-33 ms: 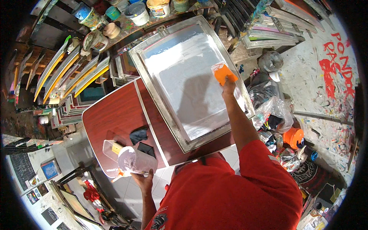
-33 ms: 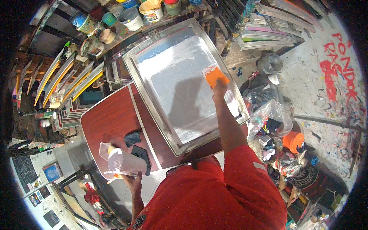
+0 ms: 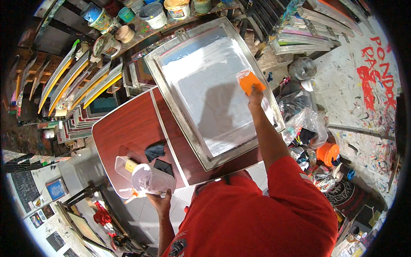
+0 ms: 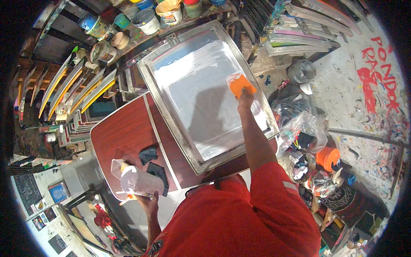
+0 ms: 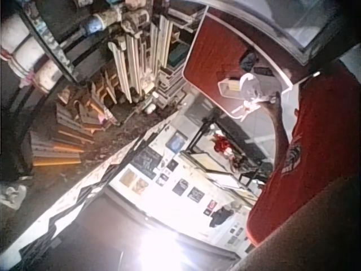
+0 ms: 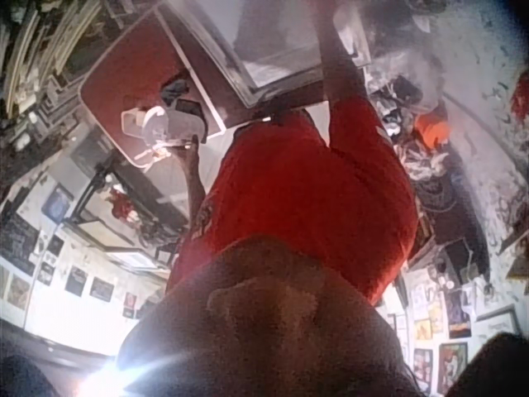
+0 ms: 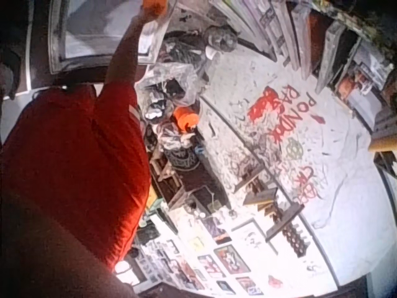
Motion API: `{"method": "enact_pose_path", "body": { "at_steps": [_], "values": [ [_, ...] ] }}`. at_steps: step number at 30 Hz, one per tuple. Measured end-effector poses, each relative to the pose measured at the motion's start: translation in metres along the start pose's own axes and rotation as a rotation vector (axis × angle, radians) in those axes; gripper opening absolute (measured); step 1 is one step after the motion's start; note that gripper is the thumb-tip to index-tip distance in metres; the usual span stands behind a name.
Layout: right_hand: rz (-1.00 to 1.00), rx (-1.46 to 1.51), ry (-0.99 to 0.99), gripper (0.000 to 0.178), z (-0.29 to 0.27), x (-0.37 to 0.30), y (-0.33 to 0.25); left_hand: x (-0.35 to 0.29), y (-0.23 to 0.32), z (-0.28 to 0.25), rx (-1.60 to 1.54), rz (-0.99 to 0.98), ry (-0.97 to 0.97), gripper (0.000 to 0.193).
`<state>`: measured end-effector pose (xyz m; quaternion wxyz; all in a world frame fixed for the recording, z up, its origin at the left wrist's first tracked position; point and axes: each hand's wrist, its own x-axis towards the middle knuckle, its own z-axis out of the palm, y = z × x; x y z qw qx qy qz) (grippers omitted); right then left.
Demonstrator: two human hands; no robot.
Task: The person selects a screen printing frame from a stack, places it on a table, and then applies white ink to the mesh using a hand-held scraper.
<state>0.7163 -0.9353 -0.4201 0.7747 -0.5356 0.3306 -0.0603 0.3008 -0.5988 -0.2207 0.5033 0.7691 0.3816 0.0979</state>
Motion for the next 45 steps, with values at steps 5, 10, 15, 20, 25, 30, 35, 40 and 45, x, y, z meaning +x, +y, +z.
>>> {"method": "enact_pose_path", "body": {
  "at_steps": [5,10,15,20,25,30,35,40,45],
  "values": [
    [-0.011,-0.064,-0.062,0.026,0.01,0.005,-0.006,-0.001,-0.001,-0.002,0.045,0.008,-0.001,0.088],
    [0.01,-0.006,-0.091,0.027,0.02,0.021,-0.001,-0.001,-0.006,-0.004,0.004,-0.001,-0.022,0.09],
    [0.109,0.114,-0.053,0.028,0.027,0.022,0.006,0.0,-0.01,-0.001,-0.03,0.031,-0.018,0.092],
    [0.182,0.135,-0.069,0.027,-0.007,-0.017,0.022,-0.001,-0.017,0.002,-0.073,-0.004,-0.033,0.095],
    [0.102,-0.018,-0.051,0.031,-0.032,0.001,0.016,0.003,-0.02,0.003,-0.109,0.047,-0.068,0.096],
    [0.022,0.016,-0.061,0.028,-0.018,0.005,0.011,0.003,-0.008,0.003,-0.12,0.031,-0.079,0.093],
    [0.055,0.044,-0.034,0.027,0.001,0.008,0.005,0.003,-0.009,0.0,-0.053,0.019,-0.054,0.092],
    [0.018,0.019,-0.058,0.026,0.01,0.012,0.001,0.005,-0.006,-0.001,-0.005,0.01,-0.049,0.09],
    [0.032,0.019,-0.002,0.019,0.017,0.023,-0.004,0.006,-0.001,0.001,-0.014,0.018,-0.072,0.092]
  ]
}}
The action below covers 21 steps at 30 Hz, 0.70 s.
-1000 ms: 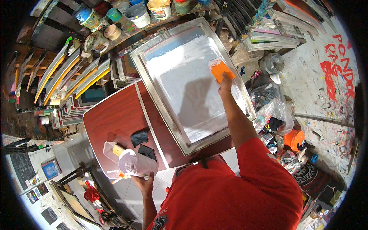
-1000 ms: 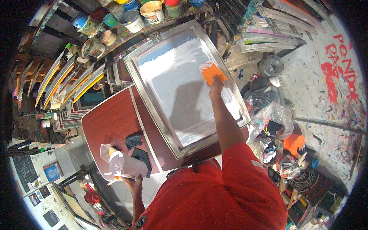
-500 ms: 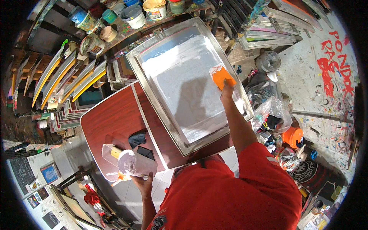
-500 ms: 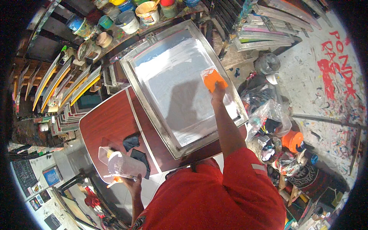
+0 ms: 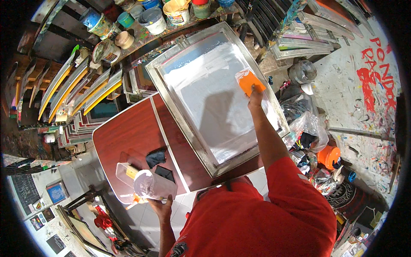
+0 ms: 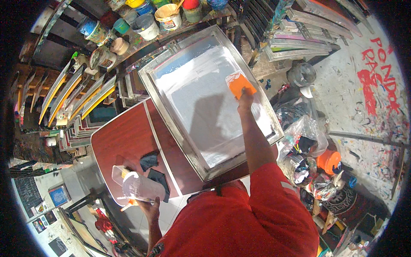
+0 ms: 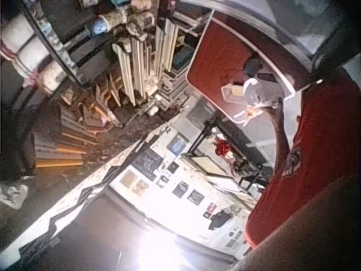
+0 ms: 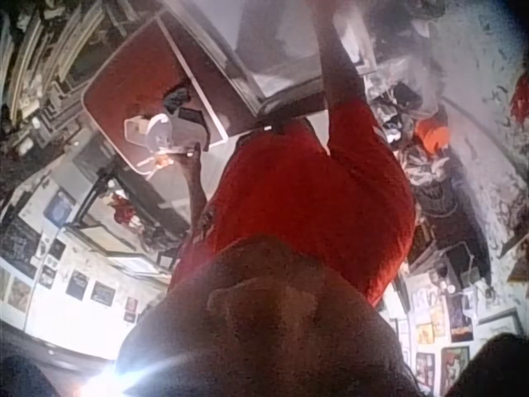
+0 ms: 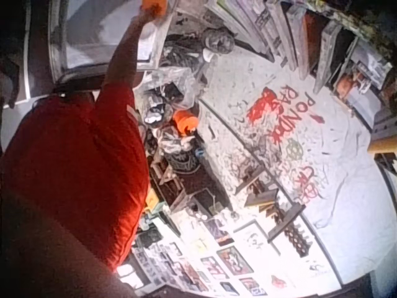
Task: The person selects a screen printing frame from a stack, places it on a table, and then applies white ink to the mesh using a hand-held scraper.
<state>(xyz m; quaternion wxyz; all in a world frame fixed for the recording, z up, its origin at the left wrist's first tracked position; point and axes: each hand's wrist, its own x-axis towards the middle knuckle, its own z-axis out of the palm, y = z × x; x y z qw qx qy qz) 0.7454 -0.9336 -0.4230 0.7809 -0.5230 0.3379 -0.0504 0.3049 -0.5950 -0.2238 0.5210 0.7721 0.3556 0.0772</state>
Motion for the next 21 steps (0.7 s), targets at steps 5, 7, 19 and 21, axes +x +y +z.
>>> {"method": "enact_pose_path", "body": {
  "at_steps": [5,7,19,21],
  "values": [
    [0.004,-0.037,-0.082,0.018,-0.001,0.007,-0.006,0.001,0.005,0.005,-0.011,-0.011,0.054,0.093],
    [0.033,-0.054,-0.05,0.019,-0.002,0.012,-0.007,0.002,0.004,0.005,0.005,-0.002,0.064,0.093],
    [0.03,-0.052,-0.09,0.024,-0.001,0.025,-0.016,0.007,0.007,0.012,-0.044,-0.026,0.028,0.092],
    [0.008,-0.056,-0.108,0.025,-0.005,0.032,-0.012,0.008,0.01,0.014,-0.018,0.004,0.032,0.092]
  ]
}}
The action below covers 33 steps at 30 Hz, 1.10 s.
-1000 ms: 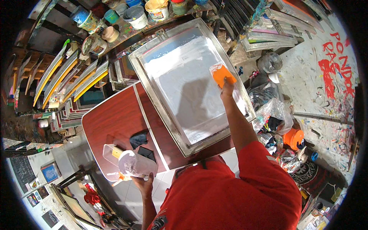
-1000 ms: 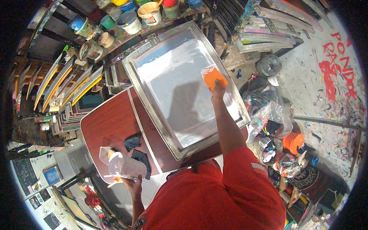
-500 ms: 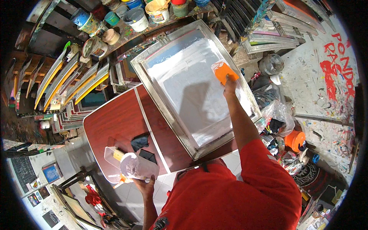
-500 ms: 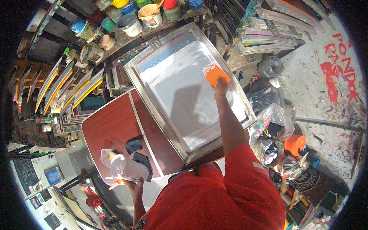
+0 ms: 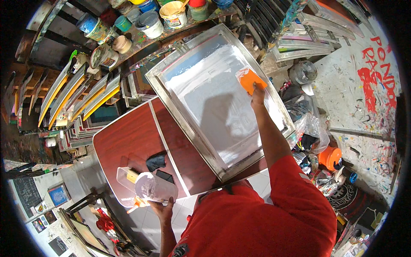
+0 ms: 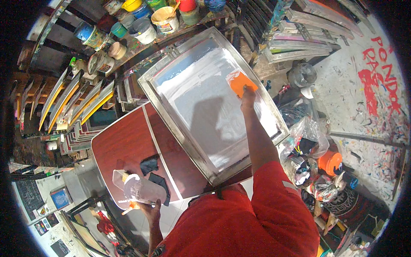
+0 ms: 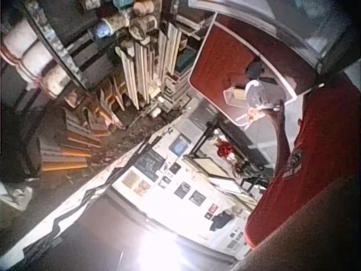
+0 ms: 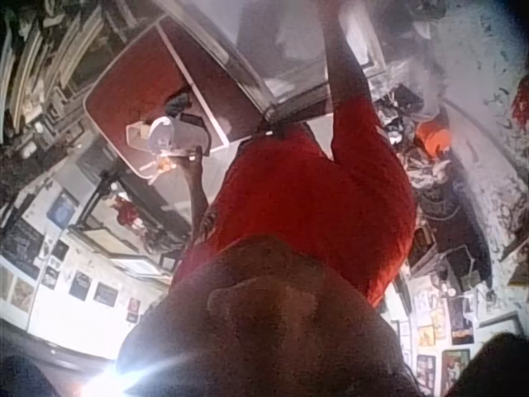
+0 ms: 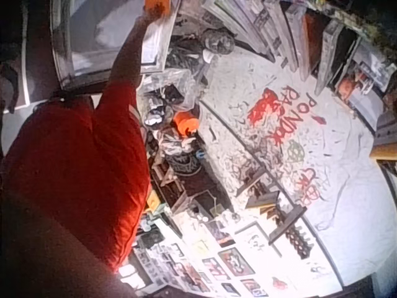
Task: The person selects a screen printing frame from a stack, places it on a table, and then applies white ink to the mesh using a hand-held scraper.
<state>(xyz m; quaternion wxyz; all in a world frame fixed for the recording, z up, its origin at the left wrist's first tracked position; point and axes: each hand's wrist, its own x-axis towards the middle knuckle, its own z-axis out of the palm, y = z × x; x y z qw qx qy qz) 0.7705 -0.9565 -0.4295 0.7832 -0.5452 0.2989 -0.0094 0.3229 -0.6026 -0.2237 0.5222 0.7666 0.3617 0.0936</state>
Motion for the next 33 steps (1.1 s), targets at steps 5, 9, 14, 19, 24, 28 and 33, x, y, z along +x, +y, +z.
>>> {"method": "enact_pose_path", "body": {
  "at_steps": [5,9,14,19,24,28,33],
  "values": [
    [-0.002,0.0,0.041,0.025,0.007,0.001,-0.004,0.001,-0.015,-0.003,0.055,0.002,-0.002,0.094],
    [-0.026,-0.003,0.026,0.025,0.01,0.01,-0.006,0.001,-0.011,0.0,-0.007,-0.009,-0.003,0.094],
    [-0.038,-0.035,-0.009,0.024,0.017,0.012,-0.012,0.0,-0.017,-0.003,0.032,0.008,-0.032,0.094],
    [-0.054,-0.036,-0.019,0.023,0.021,0.018,-0.013,0.0,-0.008,-0.001,0.038,-0.043,-0.034,0.096],
    [-0.033,-0.045,-0.034,0.025,0.032,0.022,-0.018,-0.001,-0.009,-0.004,0.075,-0.053,-0.033,0.096],
    [-0.02,-0.034,-0.07,0.026,0.037,0.03,-0.02,0.0,-0.015,-0.007,0.12,-0.002,-0.041,0.095],
    [0.083,0.207,-0.069,0.024,0.066,0.011,-0.006,-0.002,-0.023,-0.006,0.059,-0.023,-0.034,0.094]
  ]
}}
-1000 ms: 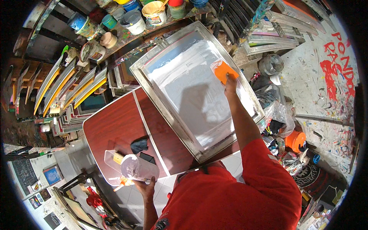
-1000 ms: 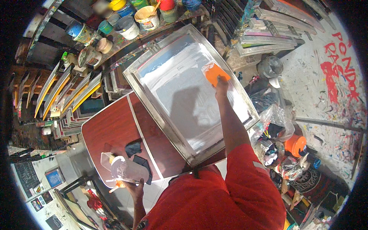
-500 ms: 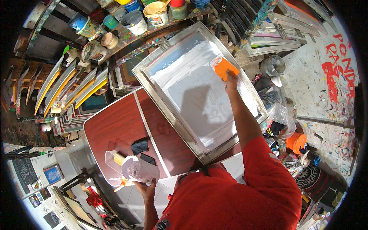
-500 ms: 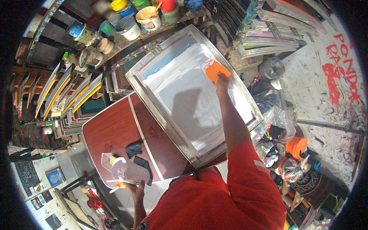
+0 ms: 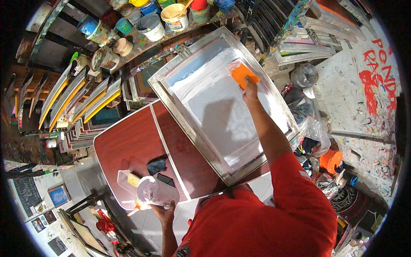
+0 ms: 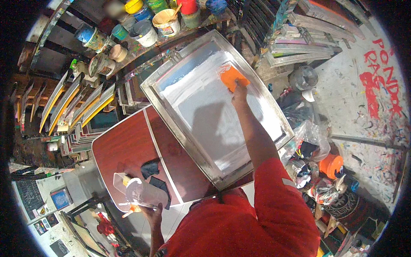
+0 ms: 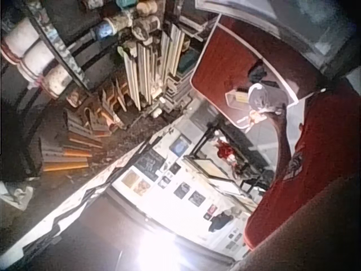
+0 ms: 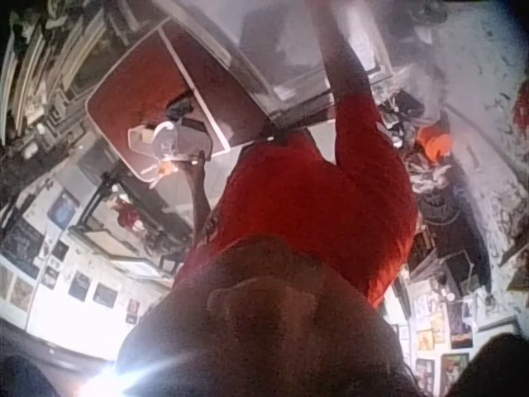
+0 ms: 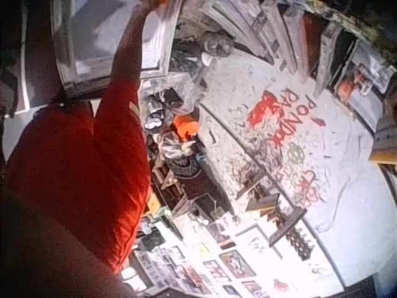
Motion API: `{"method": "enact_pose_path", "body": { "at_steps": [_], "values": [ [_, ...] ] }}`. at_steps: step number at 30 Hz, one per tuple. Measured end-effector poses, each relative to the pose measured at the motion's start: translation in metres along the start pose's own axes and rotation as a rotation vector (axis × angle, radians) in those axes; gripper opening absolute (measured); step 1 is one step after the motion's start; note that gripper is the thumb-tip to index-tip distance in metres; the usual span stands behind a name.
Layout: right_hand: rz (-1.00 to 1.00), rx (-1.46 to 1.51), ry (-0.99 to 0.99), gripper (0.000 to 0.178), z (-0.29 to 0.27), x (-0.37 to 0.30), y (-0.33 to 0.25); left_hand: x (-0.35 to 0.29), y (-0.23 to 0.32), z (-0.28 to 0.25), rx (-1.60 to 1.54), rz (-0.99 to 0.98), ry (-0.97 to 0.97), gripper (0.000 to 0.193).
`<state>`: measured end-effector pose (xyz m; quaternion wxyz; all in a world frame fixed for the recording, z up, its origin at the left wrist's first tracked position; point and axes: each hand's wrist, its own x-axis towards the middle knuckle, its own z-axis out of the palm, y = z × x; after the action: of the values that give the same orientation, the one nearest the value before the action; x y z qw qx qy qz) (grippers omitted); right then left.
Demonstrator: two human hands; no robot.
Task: The person selects a screen printing frame from a stack, places it on a table, and then applies white ink to the mesh using a hand-held scraper.
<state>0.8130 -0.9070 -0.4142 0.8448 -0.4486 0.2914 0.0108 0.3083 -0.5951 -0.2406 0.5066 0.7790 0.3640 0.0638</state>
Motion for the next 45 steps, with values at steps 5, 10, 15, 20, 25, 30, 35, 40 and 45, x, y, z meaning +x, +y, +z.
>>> {"method": "enact_pose_path", "body": {
  "at_steps": [5,10,15,20,25,30,35,40,45],
  "values": [
    [0.079,0.2,0.034,0.03,-0.006,0.031,0.023,0.004,0.007,0.003,-0.012,0.003,-0.002,0.094],
    [0.052,0.067,0.091,0.026,0.002,0.046,0.018,0.002,0.015,0.002,-0.01,-0.015,0.022,0.094],
    [0.007,-0.065,0.08,0.024,0.012,0.049,0.005,0.002,0.018,0.001,0.003,-0.005,0.023,0.094],
    [0.005,-0.051,0.06,0.027,0.02,0.053,0.0,0.005,0.017,0.001,-0.013,-0.024,0.006,0.094],
    [0.032,-0.019,0.041,0.027,0.025,0.064,0.002,0.007,0.022,0.001,-0.038,-0.024,0.008,0.093],
    [0.006,0.029,0.016,0.029,0.029,0.066,0.007,0.005,0.013,-0.003,0.077,-0.009,0.03,0.092],
    [-0.057,0.043,-0.048,0.029,0.028,0.066,0.009,0.006,0.026,0.0,-0.014,-0.043,0.006,0.093],
    [-0.037,0.0,-0.04,0.028,0.034,0.062,0.004,0.003,0.016,-0.003,-0.012,-0.018,0.025,0.093],
    [-0.048,-0.014,-0.016,0.028,0.038,0.062,0.002,0.001,0.019,-0.004,-0.095,-0.068,0.028,0.093]
  ]
}}
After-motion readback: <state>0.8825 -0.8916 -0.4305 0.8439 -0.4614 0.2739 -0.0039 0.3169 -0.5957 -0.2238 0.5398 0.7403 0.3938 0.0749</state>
